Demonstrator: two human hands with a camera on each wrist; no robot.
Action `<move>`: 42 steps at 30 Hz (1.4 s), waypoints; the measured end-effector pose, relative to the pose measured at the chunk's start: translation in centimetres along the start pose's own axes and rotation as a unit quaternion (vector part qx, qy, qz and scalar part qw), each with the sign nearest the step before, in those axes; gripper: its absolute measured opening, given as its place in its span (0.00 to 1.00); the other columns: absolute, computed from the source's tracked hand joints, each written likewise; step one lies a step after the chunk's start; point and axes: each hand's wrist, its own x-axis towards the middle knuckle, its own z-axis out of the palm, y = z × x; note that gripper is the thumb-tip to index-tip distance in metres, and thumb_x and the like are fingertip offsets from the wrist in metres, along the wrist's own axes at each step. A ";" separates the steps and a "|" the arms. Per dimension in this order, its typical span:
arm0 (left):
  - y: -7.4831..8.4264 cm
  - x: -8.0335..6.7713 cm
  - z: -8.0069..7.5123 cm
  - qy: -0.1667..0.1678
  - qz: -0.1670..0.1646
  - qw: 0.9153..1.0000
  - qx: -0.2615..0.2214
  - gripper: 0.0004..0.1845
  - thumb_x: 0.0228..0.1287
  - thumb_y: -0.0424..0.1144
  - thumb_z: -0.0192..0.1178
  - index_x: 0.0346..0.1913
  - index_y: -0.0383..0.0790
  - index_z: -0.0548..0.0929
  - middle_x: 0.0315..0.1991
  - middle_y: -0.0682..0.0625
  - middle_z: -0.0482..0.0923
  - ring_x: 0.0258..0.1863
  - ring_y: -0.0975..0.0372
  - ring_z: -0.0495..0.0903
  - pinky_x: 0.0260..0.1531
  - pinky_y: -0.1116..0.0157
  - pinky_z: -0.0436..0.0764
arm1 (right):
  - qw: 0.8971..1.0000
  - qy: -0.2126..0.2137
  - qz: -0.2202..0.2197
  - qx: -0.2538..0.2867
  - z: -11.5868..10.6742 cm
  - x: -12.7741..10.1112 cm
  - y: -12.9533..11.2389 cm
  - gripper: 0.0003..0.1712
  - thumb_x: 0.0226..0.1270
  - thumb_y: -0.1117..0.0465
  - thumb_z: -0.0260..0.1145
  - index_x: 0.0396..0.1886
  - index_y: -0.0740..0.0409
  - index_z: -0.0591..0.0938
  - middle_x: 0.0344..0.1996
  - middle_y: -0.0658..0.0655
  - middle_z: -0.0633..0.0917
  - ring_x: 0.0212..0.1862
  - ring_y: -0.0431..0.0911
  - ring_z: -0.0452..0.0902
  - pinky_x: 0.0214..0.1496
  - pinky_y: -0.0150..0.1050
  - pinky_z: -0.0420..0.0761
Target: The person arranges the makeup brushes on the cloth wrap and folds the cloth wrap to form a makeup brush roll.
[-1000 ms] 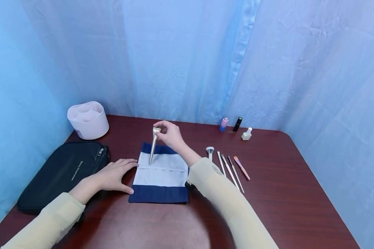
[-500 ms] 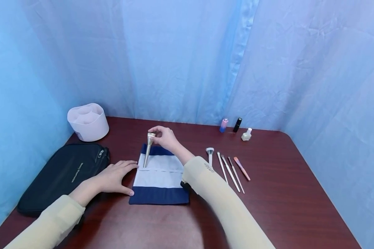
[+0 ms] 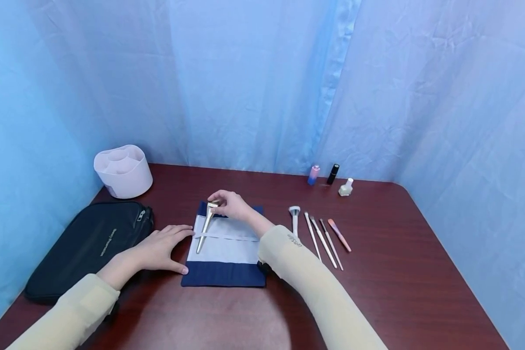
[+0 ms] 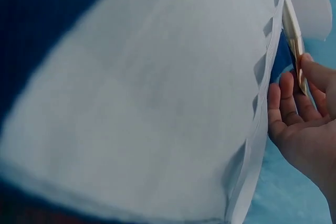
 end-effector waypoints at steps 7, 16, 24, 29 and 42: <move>0.1 0.0 -0.1 0.003 0.005 1.000 0.002 0.54 0.41 0.70 0.66 0.69 0.41 0.64 0.69 0.43 0.61 0.65 0.48 0.61 0.57 0.40 0.65 | 0.994 -0.071 -0.045 -0.073 0.2 -0.3 -0.1 0.18 0.65 0.57 0.65 0.55 0.51 0.79 0.50 0.50 0.81 0.41 0.40 0.78 0.40 0.29 0.78; 0.1 0.0 0.0 0.006 0.009 1.000 0.008 0.54 0.41 0.69 0.66 0.68 0.41 0.65 0.68 0.43 0.62 0.64 0.48 0.62 0.55 0.40 0.66 | 0.983 -0.134 -0.083 -0.096 1.0 -0.7 0.1 0.15 0.64 0.56 0.65 0.51 0.47 0.81 0.47 0.46 0.82 0.40 0.35 0.77 0.42 0.28 0.77; 0.2 -0.1 -0.1 0.005 0.008 1.000 0.007 0.53 0.41 0.70 0.66 0.68 0.41 0.65 0.68 0.43 0.62 0.65 0.47 0.62 0.56 0.39 0.66 | 0.971 -0.158 -0.113 -0.136 0.4 -1.2 -0.3 0.13 0.67 0.56 0.63 0.50 0.47 0.82 0.46 0.44 0.83 0.45 0.33 0.77 0.46 0.27 0.76; 0.1 -0.1 -0.1 0.006 0.007 1.000 0.011 0.54 0.41 0.71 0.66 0.68 0.41 0.65 0.68 0.43 0.62 0.64 0.49 0.62 0.55 0.40 0.66 | 0.976 -0.132 -0.110 -0.133 -1.0 -1.9 -0.9 0.15 0.66 0.59 0.63 0.52 0.51 0.82 0.51 0.47 0.82 0.49 0.39 0.77 0.49 0.28 0.76; 0.3 -0.5 -0.3 0.020 0.024 0.999 0.017 0.53 0.41 0.69 0.66 0.67 0.40 0.66 0.67 0.41 0.63 0.63 0.47 0.63 0.54 0.40 0.67 | 0.984 -0.060 -0.114 -0.126 -6.8 -7.0 -0.2 0.21 0.64 0.55 0.66 0.56 0.53 0.79 0.52 0.48 0.81 0.55 0.45 0.76 0.54 0.40 0.77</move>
